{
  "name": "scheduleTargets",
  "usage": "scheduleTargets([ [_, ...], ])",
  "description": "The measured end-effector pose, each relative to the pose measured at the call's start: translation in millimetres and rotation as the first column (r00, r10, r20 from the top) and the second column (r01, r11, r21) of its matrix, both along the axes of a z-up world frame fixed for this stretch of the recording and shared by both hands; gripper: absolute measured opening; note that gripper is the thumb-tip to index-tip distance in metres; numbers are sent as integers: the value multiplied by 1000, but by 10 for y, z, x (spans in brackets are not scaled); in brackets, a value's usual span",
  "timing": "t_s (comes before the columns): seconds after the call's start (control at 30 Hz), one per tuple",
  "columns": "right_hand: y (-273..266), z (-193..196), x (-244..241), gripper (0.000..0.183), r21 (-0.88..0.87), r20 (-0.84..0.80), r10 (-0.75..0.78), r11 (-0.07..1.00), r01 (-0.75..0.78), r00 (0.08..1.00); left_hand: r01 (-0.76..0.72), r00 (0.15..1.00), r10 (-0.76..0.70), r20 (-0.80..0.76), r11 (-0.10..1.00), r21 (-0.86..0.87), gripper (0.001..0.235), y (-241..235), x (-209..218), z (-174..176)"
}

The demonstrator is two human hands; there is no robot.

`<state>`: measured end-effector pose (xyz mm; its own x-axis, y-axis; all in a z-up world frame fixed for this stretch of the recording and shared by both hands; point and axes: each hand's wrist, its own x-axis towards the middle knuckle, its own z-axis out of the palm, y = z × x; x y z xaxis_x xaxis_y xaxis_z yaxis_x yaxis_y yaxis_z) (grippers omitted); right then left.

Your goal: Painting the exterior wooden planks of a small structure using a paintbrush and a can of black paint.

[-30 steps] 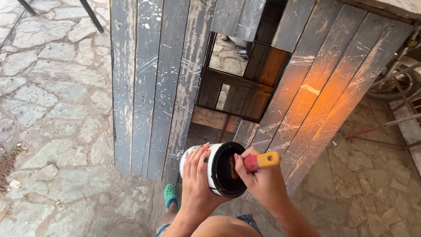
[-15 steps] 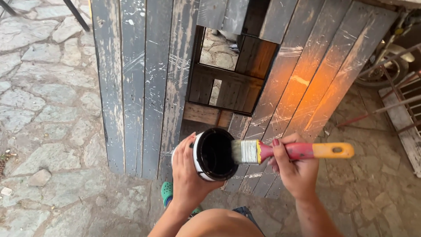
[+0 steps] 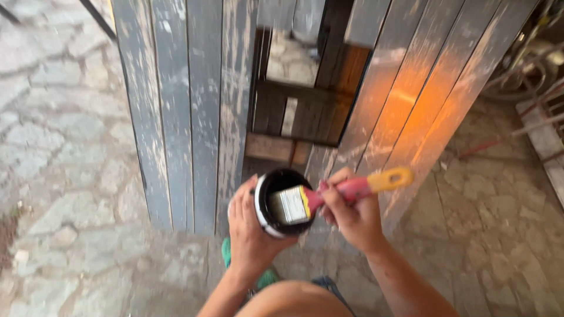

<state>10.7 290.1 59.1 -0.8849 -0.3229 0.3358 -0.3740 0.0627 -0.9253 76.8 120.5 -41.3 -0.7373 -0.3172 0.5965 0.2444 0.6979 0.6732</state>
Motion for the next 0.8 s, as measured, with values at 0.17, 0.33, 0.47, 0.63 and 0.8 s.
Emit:
scheduleTargets([
  [0.17,126,-72,-69,17,-133,10,-56,990,56,998,7,997,-9,72,1000,29,118,-65,26,-62],
  [0.33,220,-164,-177,21,-153,-45,-98,984,90,994,8,994,-12,110,999,35,118,-129,4,-108],
  [0.47,206,-341,-188,19,-115,26,-216,969,218,976,-38,991,29,128,997,67,118,-213,-41,-104],
  [0.63,181,-332,-203,18,-160,143,-365,909,386,920,-40,994,38,105,999,26,120,-350,-10,-154],
  [0.8,189,-370,-274,12,-261,8,-548,806,531,836,-52,993,42,108,995,91,116,-552,45,-47],
])
